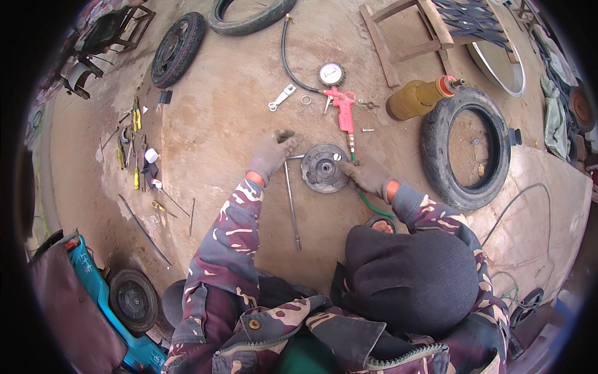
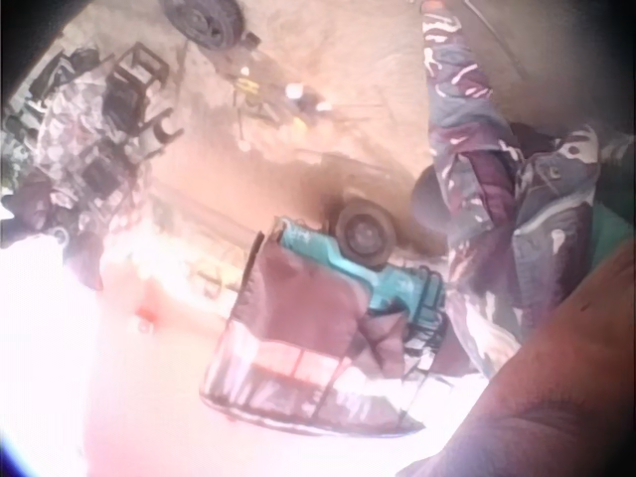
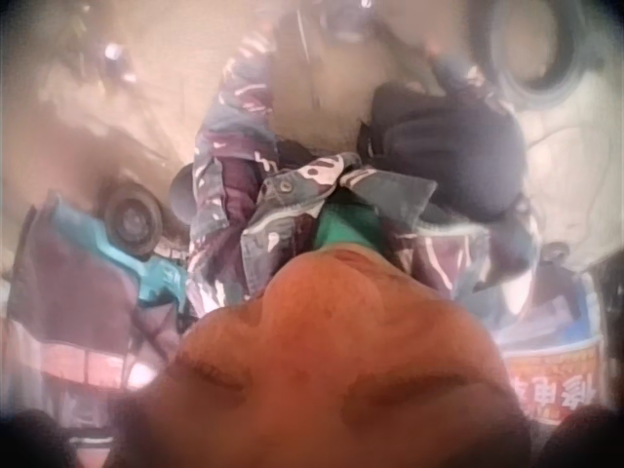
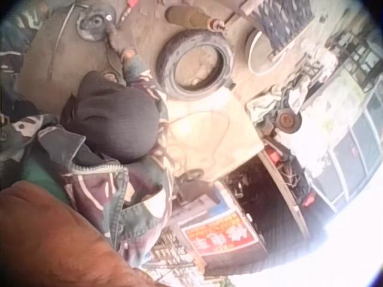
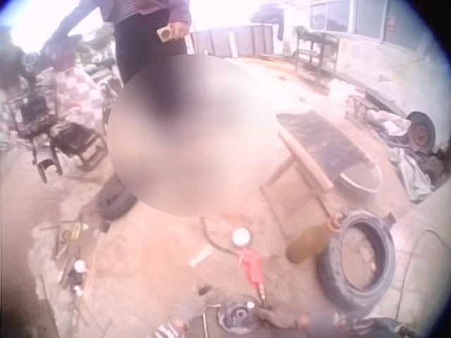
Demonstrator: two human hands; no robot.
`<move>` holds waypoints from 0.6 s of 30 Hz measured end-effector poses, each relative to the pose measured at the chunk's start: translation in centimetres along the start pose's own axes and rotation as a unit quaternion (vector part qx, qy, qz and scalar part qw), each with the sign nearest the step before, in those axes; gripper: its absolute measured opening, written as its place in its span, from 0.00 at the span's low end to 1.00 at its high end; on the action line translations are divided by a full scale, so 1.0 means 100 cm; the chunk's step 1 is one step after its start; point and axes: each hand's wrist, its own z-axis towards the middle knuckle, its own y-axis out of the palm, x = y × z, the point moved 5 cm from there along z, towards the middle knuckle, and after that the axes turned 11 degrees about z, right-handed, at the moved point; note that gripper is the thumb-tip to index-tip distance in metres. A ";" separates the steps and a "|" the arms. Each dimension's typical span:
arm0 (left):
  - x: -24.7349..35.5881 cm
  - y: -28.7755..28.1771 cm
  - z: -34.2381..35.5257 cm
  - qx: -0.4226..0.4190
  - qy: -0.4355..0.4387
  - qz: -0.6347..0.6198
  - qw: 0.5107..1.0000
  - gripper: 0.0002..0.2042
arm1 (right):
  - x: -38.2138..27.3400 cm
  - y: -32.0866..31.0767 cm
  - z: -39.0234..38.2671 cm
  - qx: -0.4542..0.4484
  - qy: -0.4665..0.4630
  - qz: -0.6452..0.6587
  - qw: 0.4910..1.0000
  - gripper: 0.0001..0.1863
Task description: The person sits on the floor and works on a circular mechanical part, likely a brake assembly. They apply liquid from a squeeze bottle, use a T-handle wrench to tighten or loosen bolts, and use pliers to adjust components. The person repeatedly handles the part, turning it over and applying tools to different areas.
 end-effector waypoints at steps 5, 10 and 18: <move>0.006 -0.040 0.039 0.208 -0.032 0.066 0.975 0.25 | -0.003 -0.007 -0.021 -0.023 -0.019 -0.031 0.999 0.33; 0.012 -0.051 0.076 0.200 -0.072 0.154 0.965 0.17 | -0.048 -0.004 -0.038 -0.061 -0.102 0.022 0.993 0.20; 0.095 -0.100 -0.032 0.046 0.201 0.271 0.940 0.09 | -0.176 0.028 -0.034 0.219 -0.528 -0.178 0.801 0.19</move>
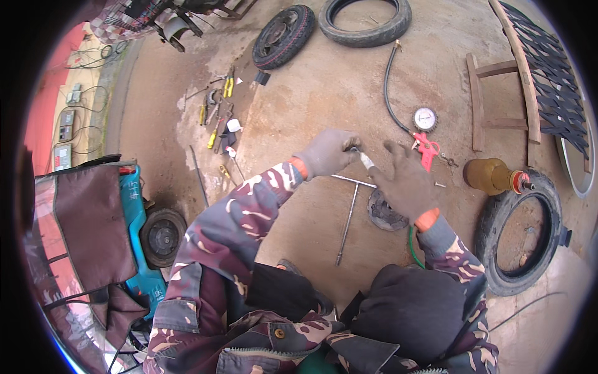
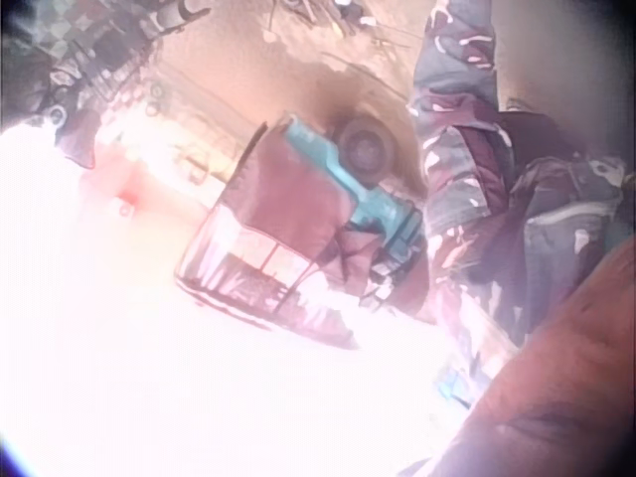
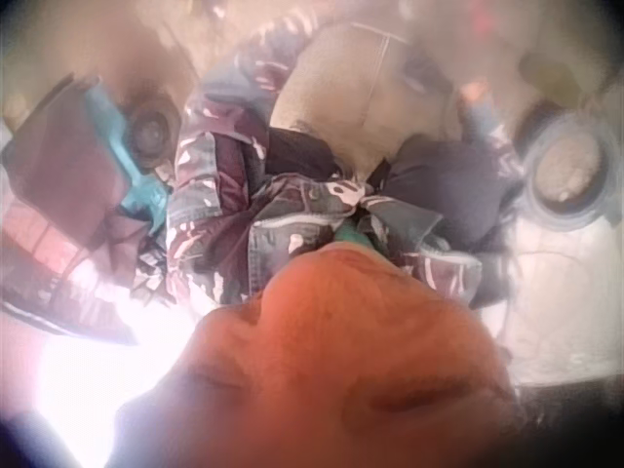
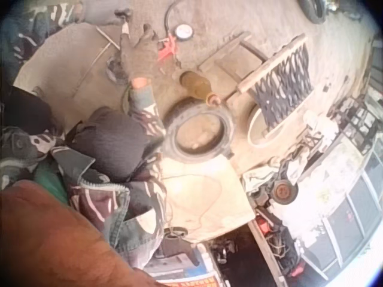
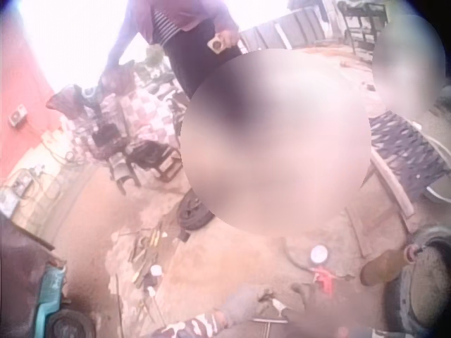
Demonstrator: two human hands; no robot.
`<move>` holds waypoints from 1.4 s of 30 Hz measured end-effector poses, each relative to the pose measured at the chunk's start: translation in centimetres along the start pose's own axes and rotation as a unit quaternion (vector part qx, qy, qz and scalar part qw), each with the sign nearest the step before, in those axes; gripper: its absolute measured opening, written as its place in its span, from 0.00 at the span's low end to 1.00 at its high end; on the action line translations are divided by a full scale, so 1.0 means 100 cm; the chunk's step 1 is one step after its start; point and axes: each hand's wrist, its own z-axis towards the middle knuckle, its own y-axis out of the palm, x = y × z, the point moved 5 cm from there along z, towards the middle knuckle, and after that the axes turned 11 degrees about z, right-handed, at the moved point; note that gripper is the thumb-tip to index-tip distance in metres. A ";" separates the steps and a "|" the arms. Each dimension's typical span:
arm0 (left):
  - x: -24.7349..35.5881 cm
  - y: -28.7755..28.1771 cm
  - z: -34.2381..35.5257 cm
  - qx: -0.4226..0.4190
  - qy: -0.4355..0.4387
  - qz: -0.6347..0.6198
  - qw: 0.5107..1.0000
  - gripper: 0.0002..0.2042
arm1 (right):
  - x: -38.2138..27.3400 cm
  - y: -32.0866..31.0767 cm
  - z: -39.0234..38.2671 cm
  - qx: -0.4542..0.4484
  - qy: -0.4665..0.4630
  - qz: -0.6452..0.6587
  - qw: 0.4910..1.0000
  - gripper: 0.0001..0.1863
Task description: The person sits on the floor and works on a circular mechanical part, likely a brake assembly. They apply liquid from a squeeze bottle, use a T-handle wrench to tighten or loosen bolts, and use pliers to adjust components. The person repeatedly handles the part, turning it over and applying tools to different areas.
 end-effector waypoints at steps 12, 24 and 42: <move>-0.128 -0.167 -0.164 0.010 -0.311 -0.239 0.920 0.20 | -0.044 0.081 0.065 -0.396 0.240 0.390 0.796 0.21; -0.474 -0.004 -0.208 0.040 -0.418 -0.099 0.902 0.16 | -0.110 0.123 0.118 -0.376 0.028 0.027 0.926 0.22; -0.727 -0.100 -0.070 0.268 -0.465 -0.070 0.841 0.29 | 0.027 0.348 0.087 -0.267 0.503 0.071 0.819 0.21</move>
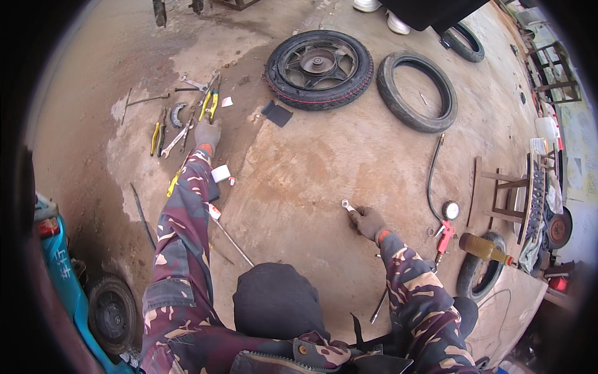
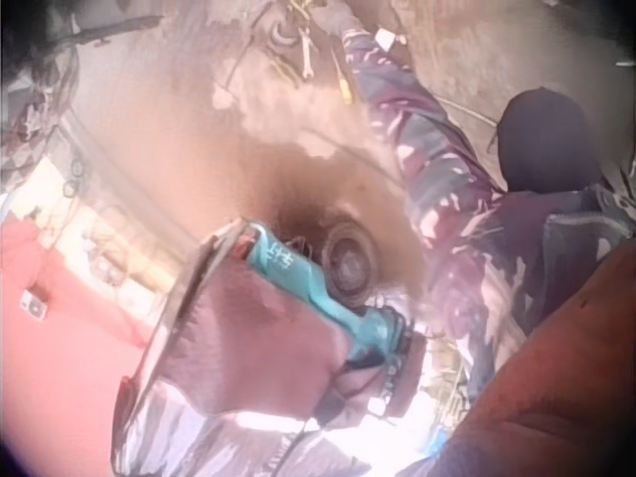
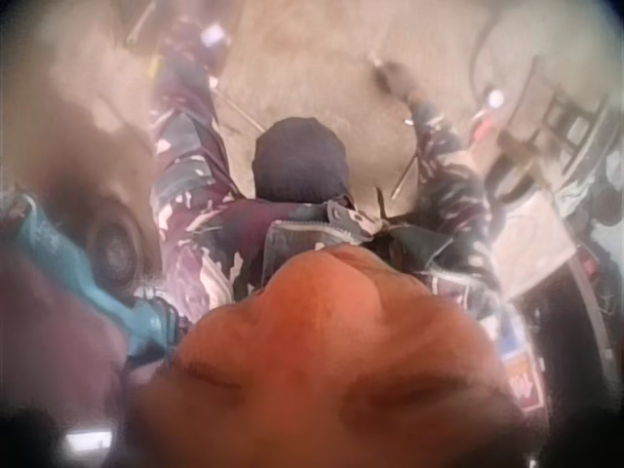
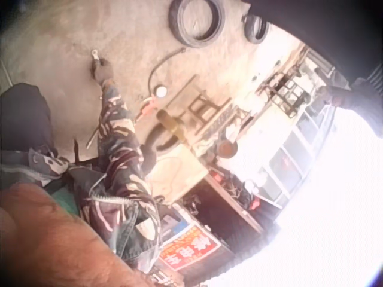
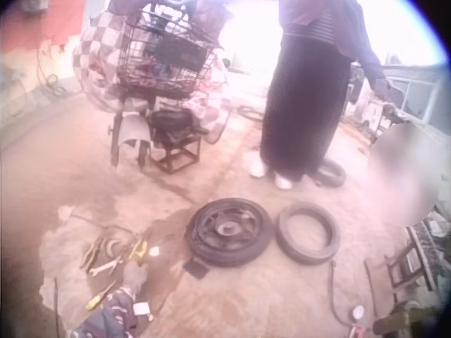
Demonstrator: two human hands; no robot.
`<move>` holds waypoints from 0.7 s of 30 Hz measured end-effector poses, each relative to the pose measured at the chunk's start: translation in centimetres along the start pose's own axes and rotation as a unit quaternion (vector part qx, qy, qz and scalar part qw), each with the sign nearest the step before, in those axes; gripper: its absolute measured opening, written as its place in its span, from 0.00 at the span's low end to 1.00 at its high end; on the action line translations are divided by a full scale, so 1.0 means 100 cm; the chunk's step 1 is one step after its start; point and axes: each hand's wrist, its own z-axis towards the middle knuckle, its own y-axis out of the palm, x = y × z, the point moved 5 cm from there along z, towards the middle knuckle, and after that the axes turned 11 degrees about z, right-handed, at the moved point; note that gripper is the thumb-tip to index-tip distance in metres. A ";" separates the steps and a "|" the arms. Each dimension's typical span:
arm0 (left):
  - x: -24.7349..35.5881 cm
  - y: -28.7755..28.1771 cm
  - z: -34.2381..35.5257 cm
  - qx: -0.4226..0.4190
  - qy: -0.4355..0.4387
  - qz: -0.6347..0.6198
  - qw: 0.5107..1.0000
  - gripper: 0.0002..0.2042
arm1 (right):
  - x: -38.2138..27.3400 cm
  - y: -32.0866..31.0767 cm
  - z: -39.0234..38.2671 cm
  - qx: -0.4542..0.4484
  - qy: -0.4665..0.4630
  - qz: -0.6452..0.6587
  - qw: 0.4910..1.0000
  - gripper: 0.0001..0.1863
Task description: The person sits on the floor and works on a circular mechanical part, likely a brake assembly. They apply liquid from a squeeze bottle, use a T-handle wrench to tighten or loosen bolts, and use pliers to adjust components. The person repeatedly handles the part, turning it over and applying tools to different areas.
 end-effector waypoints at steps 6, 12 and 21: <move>0.024 0.002 0.039 -0.012 -0.026 0.159 0.987 0.25 | 0.007 0.002 0.000 0.022 0.017 0.125 0.992 0.19; 0.013 0.037 0.076 -0.037 -0.024 0.224 0.974 0.18 | 0.008 0.006 -0.005 0.074 -0.014 0.087 0.993 0.20; 0.021 0.009 0.036 -0.410 -0.040 -0.499 0.762 0.14 | 0.004 -0.001 0.002 0.029 0.013 0.109 0.994 0.24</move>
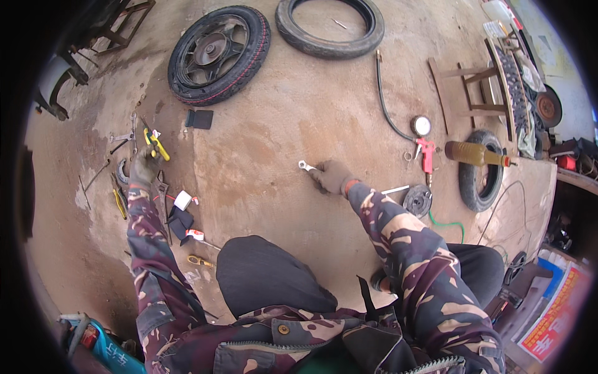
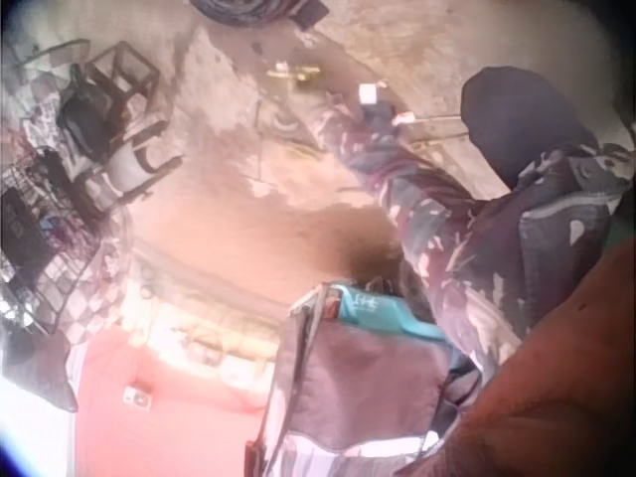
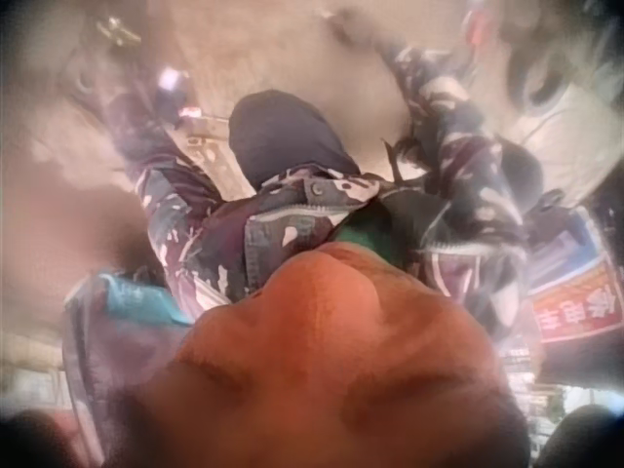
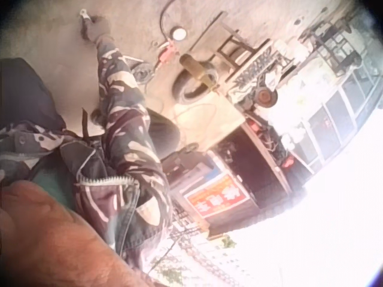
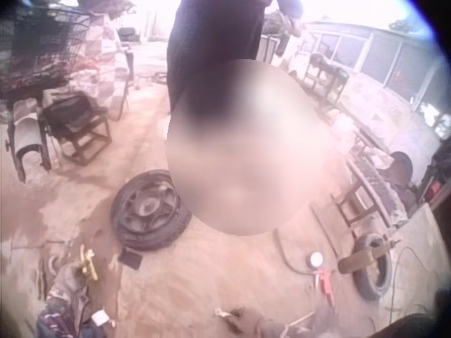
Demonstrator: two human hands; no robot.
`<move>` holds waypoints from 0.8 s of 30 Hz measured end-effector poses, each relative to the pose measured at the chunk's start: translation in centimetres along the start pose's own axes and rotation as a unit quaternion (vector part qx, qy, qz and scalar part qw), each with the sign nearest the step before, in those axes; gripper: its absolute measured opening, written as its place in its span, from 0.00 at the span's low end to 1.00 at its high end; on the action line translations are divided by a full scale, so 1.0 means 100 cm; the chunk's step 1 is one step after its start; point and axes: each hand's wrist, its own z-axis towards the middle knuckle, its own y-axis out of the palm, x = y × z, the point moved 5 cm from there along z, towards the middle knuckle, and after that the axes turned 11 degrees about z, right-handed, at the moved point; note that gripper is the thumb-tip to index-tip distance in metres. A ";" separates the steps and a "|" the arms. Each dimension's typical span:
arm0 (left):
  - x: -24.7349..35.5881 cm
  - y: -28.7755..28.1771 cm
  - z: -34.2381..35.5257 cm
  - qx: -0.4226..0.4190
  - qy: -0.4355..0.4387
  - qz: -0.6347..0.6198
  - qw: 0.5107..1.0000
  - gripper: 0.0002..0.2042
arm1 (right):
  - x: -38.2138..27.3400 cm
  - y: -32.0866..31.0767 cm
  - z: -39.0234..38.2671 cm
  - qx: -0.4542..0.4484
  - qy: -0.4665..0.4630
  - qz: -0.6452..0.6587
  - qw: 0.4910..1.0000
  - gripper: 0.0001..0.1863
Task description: The person sits on the floor and works on a circular mechanical part, likely a brake assembly. They apply liquid from a squeeze bottle, use a T-handle wrench to tighten or loosen bolts, and use pliers to adjust components. The person repeatedly handles the part, turning it over and applying tools to different areas.
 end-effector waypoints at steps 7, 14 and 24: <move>-0.062 0.180 -0.196 0.024 0.092 0.228 0.969 0.13 | -0.004 -0.009 0.004 -0.068 0.035 0.065 0.995 0.20; -0.135 0.314 -0.251 0.041 0.111 0.554 0.824 0.24 | 0.015 -0.014 -0.014 -0.065 -0.057 0.117 0.989 0.18; -0.187 0.374 -0.257 0.091 0.260 0.679 0.680 0.20 | 0.042 -0.037 -0.036 0.064 -0.112 -0.061 0.990 0.18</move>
